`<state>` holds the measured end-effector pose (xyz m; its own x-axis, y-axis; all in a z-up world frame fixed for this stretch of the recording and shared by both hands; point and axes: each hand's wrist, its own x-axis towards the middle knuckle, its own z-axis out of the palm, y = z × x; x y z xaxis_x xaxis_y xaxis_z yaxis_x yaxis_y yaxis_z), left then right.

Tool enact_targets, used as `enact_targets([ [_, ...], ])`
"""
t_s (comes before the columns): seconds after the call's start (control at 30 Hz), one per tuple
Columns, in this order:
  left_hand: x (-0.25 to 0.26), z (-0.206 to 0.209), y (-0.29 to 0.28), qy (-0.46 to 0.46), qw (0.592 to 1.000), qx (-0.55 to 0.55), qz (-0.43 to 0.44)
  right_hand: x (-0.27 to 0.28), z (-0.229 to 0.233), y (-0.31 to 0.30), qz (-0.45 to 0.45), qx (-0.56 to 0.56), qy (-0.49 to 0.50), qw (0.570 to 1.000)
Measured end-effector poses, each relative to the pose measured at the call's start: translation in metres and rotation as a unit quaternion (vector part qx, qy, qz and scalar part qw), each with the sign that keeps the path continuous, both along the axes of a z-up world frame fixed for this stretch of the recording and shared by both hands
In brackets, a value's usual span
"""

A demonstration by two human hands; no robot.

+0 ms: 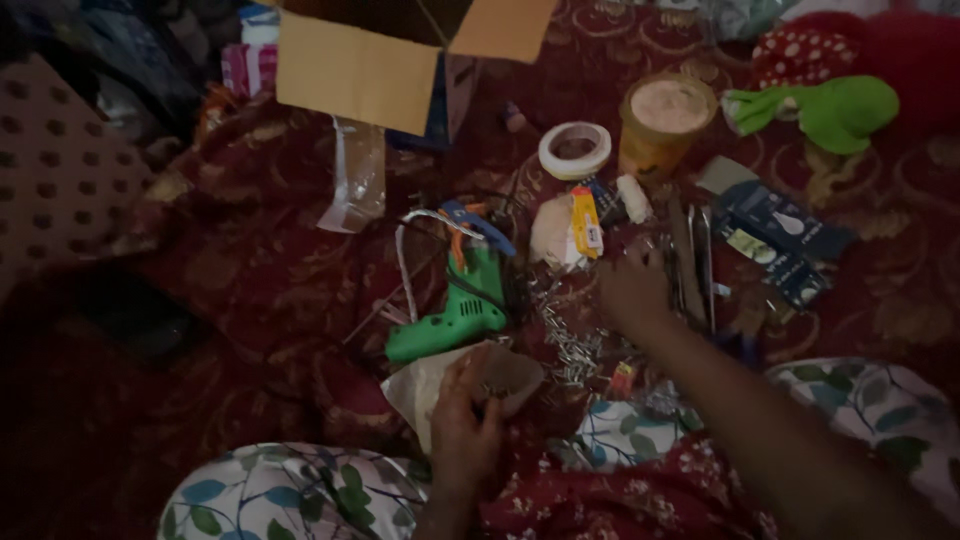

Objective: The person sits on a bed and sorts small metal fasteners from a plastic bag into a pile on the bedspread. They repeatedly pick up fasteners with their right hand and place them down, while holding the bag with their left hand.

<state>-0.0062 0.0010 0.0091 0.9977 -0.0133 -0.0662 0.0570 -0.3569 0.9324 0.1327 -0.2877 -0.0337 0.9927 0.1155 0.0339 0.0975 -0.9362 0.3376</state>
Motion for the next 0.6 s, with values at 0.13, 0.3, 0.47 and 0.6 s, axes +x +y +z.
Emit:
enact_targets([
  [0.13,-0.003,-0.001,-0.001,-0.076,0.997,-0.011,-0.013,0.006,-0.022,0.002,0.017,-0.065,-0.049,0.997],
  [0.3,-0.004,0.01,0.002,0.007,1.0,-0.015,-0.008,0.013,-0.014,0.006,-0.013,-0.053,0.022,0.998],
  [0.47,-0.002,0.006,-0.001,-0.026,0.999,0.018,-0.018,-0.002,0.005,-0.011,0.01,0.103,-0.013,0.995],
  [0.6,0.002,0.001,0.0,0.009,1.0,0.02,-0.016,-0.005,0.012,-0.006,0.022,0.091,-0.005,0.996],
])
